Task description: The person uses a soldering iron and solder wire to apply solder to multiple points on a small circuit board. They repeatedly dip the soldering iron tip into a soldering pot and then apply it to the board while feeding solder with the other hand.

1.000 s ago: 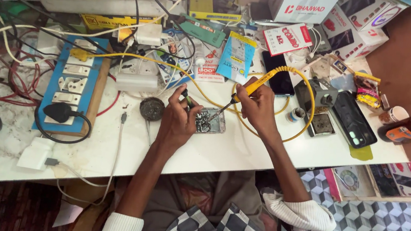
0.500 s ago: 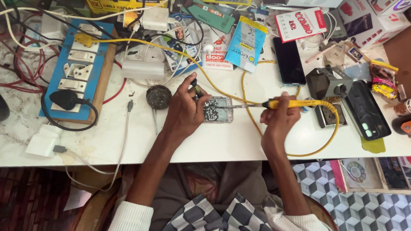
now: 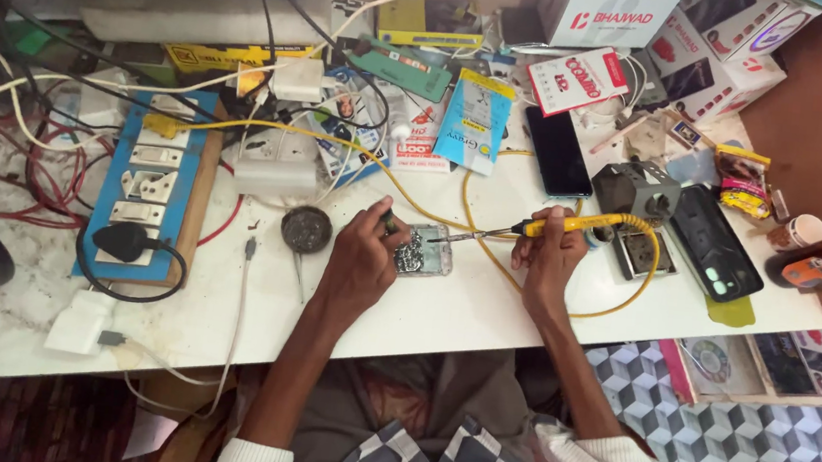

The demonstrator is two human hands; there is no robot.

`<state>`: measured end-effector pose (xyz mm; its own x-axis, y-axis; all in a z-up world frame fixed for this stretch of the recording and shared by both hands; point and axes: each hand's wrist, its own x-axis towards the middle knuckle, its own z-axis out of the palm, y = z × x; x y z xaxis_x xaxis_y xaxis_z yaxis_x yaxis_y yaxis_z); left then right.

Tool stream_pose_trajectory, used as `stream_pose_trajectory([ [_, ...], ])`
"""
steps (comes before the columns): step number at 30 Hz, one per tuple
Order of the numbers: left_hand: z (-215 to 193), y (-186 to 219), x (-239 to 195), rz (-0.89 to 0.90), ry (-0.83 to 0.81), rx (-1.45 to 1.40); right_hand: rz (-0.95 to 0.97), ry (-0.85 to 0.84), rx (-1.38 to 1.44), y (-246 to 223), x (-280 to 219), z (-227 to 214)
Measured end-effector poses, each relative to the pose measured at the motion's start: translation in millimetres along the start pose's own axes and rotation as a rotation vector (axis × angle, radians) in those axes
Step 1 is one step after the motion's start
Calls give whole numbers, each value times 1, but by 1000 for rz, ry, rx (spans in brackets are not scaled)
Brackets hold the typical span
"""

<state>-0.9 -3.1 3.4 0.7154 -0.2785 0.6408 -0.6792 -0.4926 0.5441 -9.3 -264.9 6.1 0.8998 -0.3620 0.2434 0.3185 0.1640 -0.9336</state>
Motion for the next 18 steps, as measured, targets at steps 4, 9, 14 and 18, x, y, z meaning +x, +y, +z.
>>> stream_pose_trajectory([
  [4, 1, 5, 2, -72, -4, -40, -35, 13, 74, 2, 5, -2],
  [9, -3, 7, 4, -57, -27, -50, -61, 14, 203, 1, -8, -4],
  [14, -3, 2, 1, 30, -26, 10, 20, 131, 136, 0, -23, -2],
  [18, -1, -2, -2, 40, -44, 69, 90, 164, 139, -3, -24, 0],
])
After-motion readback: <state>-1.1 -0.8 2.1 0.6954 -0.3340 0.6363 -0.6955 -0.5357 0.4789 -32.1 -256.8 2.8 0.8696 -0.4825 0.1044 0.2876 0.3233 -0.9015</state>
